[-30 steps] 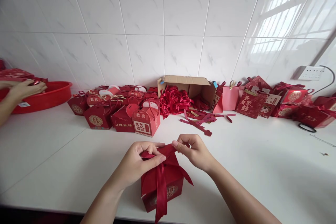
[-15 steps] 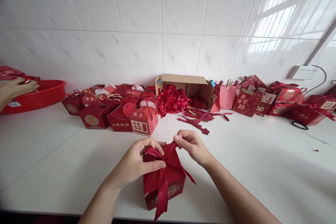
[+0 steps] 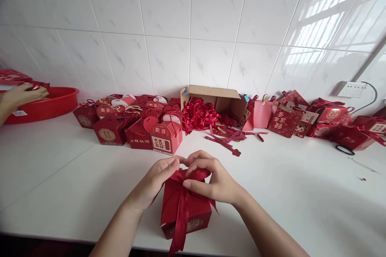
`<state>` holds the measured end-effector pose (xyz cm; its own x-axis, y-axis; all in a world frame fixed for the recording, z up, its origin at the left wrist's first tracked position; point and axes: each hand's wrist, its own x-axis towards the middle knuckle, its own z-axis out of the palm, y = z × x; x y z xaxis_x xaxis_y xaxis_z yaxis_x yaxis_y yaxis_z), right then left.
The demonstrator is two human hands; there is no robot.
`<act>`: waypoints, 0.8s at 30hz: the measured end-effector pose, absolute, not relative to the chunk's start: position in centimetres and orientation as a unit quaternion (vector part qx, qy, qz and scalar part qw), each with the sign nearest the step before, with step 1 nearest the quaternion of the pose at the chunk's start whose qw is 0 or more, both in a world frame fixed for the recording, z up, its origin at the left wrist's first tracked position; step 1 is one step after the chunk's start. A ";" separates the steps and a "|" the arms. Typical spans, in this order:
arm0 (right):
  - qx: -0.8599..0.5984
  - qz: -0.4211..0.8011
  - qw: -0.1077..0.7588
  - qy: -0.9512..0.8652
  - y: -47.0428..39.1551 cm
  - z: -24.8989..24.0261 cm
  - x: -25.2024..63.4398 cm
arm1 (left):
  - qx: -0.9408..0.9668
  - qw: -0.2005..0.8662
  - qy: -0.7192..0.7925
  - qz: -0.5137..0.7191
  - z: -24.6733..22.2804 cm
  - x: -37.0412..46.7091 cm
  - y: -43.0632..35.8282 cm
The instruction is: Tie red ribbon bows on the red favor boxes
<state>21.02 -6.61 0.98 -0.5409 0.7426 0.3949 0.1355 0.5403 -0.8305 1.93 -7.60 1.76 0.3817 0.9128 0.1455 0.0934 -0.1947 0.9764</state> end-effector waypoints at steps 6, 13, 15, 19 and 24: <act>-0.305 0.354 0.384 -0.796 -7.0 1.1 20.5 | 0.601 0.482 0.402 0.494 0.6 3.7 -7.3; -0.279 0.359 0.390 -0.801 -7.3 1.3 20.5 | 0.603 0.452 0.413 0.511 0.0 4.4 -7.3; -0.279 0.362 0.391 -0.799 -7.2 1.2 20.4 | 0.609 0.435 0.424 0.510 0.0 4.3 -7.3; -0.291 0.369 0.385 -0.795 -7.2 0.9 20.4 | 0.614 0.400 0.451 0.509 0.0 4.2 -7.3; -0.302 0.350 0.365 -0.808 -7.4 1.5 20.5 | 0.619 0.410 0.449 0.497 0.4 3.9 -7.4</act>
<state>20.49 -7.44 1.53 -0.5509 0.7438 0.3785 0.2318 0.5721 -0.7868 3.86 -7.36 0.44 0.1025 0.9636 0.2469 0.1474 -0.2602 0.9542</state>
